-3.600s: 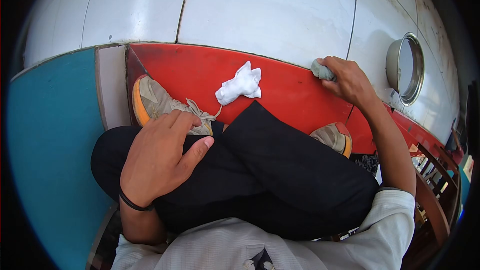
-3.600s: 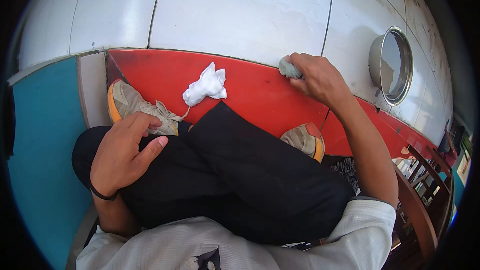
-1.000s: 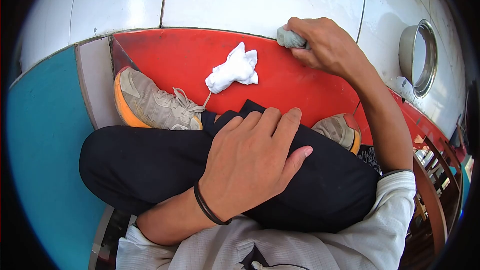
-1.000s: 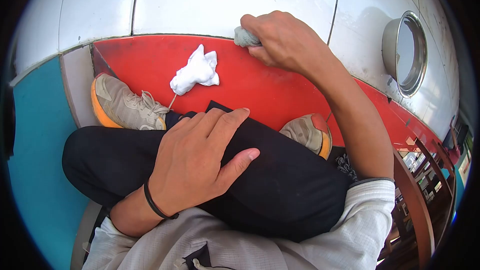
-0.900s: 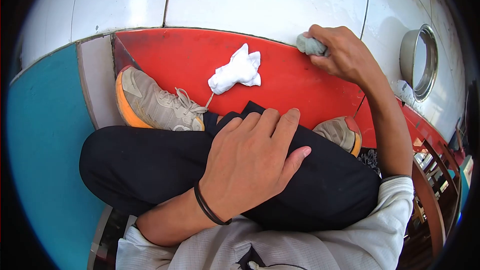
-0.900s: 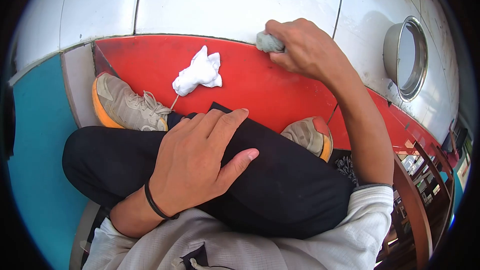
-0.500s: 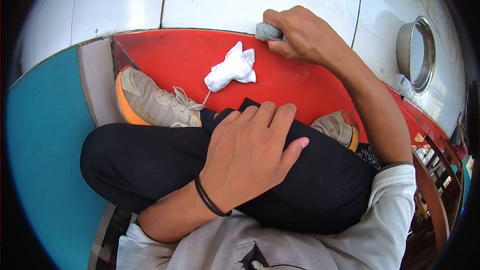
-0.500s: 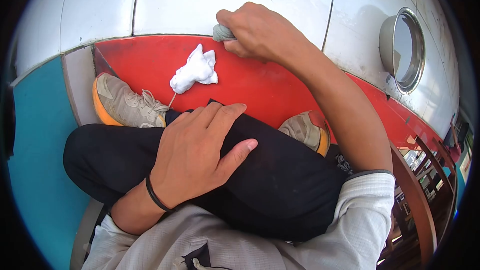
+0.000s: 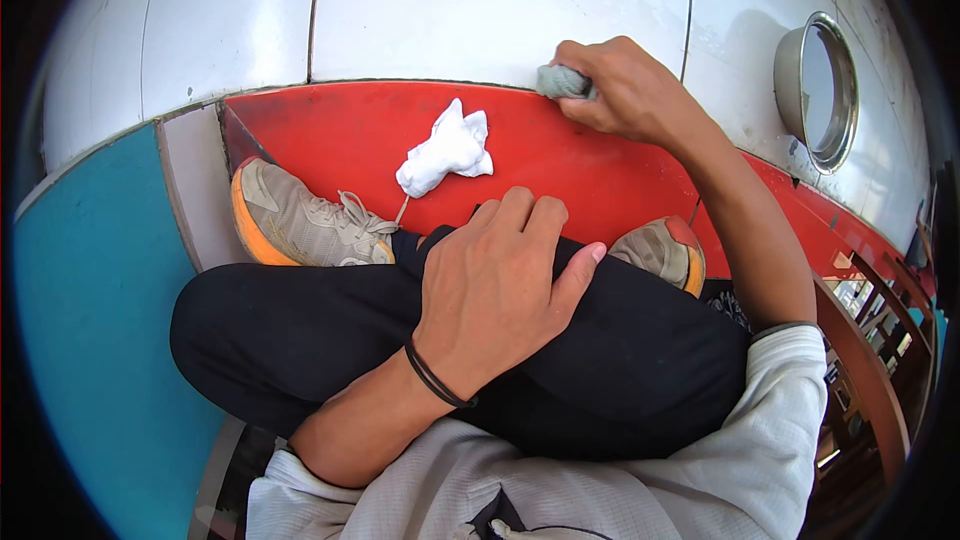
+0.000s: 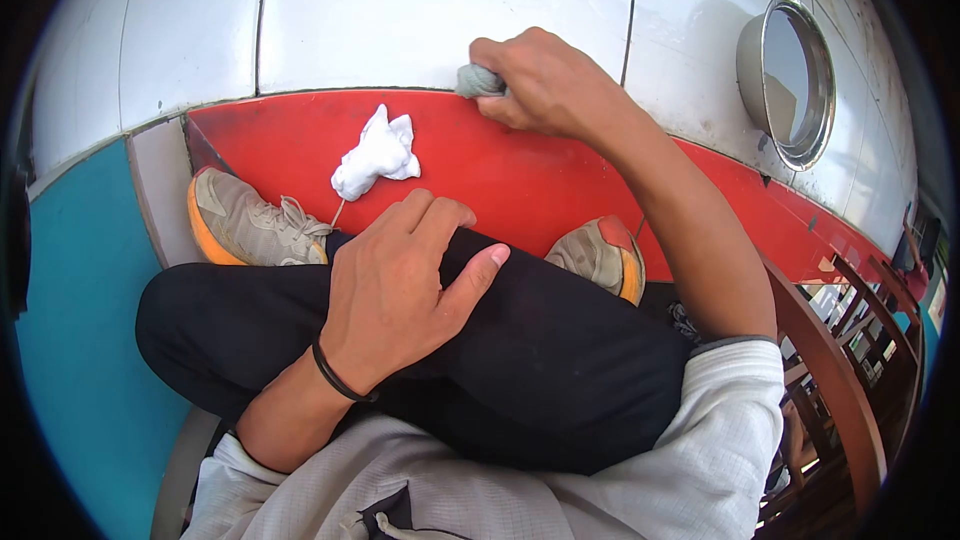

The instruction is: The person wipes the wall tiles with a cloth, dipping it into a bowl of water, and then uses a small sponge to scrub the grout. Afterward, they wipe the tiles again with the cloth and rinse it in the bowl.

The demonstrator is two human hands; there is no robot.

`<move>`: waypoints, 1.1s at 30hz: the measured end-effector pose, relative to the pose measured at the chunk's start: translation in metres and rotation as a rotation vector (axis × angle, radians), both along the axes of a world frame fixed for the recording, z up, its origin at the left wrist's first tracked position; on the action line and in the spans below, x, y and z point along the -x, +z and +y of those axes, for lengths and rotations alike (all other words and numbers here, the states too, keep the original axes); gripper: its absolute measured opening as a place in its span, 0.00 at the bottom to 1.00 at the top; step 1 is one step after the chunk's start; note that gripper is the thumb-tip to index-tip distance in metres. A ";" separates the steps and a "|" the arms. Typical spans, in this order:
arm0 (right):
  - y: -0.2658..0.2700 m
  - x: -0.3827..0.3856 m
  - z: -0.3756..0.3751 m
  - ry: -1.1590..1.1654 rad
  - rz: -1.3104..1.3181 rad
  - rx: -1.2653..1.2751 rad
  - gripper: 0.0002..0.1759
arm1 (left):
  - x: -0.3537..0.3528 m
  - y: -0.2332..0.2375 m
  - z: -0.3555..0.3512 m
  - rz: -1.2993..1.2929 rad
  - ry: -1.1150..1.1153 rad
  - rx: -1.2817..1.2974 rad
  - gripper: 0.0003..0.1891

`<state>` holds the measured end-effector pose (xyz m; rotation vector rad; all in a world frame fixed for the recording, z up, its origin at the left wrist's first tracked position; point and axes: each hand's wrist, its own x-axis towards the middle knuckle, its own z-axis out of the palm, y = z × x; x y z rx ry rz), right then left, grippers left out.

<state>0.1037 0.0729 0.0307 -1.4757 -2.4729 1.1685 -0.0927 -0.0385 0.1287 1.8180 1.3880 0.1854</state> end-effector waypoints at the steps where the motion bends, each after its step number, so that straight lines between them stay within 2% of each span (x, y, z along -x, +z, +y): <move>1: -0.002 0.012 0.005 0.032 -0.002 -0.001 0.13 | -0.001 -0.001 0.001 -0.005 0.016 -0.011 0.15; 4: -0.013 0.034 0.009 0.070 0.075 -0.143 0.14 | -0.002 -0.009 -0.001 -0.007 0.059 -0.033 0.14; 10: 0.010 -0.016 -0.003 -0.055 -0.054 0.038 0.14 | 0.003 -0.015 -0.003 0.012 0.109 -0.026 0.14; 13: 0.019 -0.045 -0.012 -0.208 -0.124 0.157 0.14 | 0.002 -0.014 -0.002 -0.016 0.118 -0.026 0.15; 20: 0.006 -0.007 -0.002 0.010 -0.086 0.017 0.15 | -0.003 -0.015 -0.001 -0.031 0.090 -0.040 0.16; 25: -0.012 0.025 -0.001 0.044 0.019 -0.126 0.13 | -0.005 -0.018 -0.002 0.005 0.092 -0.060 0.16; 33: 0.013 -0.038 -0.015 -0.022 -0.137 -0.025 0.14 | 0.002 -0.020 -0.001 -0.008 0.141 -0.062 0.17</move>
